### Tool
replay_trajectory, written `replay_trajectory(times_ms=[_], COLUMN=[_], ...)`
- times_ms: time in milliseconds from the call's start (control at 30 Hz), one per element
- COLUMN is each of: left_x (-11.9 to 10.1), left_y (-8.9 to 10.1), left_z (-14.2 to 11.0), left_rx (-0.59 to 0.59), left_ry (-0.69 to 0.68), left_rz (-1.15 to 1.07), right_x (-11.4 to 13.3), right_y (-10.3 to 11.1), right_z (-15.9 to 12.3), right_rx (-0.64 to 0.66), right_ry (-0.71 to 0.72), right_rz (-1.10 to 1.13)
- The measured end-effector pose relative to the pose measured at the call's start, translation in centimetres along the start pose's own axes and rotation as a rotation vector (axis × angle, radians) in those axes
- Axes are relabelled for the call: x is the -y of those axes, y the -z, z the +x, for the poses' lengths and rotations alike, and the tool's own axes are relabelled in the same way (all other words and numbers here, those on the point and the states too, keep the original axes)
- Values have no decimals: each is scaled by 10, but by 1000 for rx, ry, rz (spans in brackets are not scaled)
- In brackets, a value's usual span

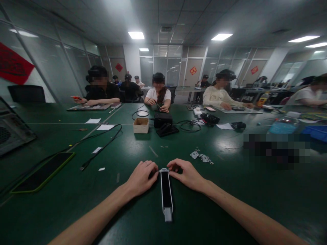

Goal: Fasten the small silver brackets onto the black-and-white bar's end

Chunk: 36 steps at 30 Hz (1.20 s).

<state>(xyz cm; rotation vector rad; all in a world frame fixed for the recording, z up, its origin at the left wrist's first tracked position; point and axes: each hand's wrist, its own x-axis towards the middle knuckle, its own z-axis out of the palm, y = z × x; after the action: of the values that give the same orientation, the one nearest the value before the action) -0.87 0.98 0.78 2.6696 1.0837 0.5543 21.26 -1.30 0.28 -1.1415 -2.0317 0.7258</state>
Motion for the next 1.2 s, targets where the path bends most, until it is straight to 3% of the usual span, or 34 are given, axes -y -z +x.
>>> replay_trajectory(times_ms=[300, 467, 633, 733, 867, 967, 1200], left_x=[1, 3, 2, 2, 1, 1, 0], left_y=[-1, -1, -1, 0, 1, 2, 2], left_z=[1, 1, 1, 0, 0, 0, 1], left_rx=[4, 9, 7, 13, 3, 8, 4], left_ry=[-8, 2, -6, 5, 17, 25, 18], left_rz=[-2, -12, -23, -22, -24, -27, -18], right_x=[-5, -15, -54, -82, -102, -100, -92], right_y=[2, 43, 104, 122, 122, 119, 121], right_z=[-3, 0, -2, -6, -6, -2, 5], right_rx=[1, -23, -112, -93, -14, 20, 14], right_ry=[95, 195, -41, -175, -222, -245, -451], right_rz=[-137, -442, -826, -900, -870, -870, -871])
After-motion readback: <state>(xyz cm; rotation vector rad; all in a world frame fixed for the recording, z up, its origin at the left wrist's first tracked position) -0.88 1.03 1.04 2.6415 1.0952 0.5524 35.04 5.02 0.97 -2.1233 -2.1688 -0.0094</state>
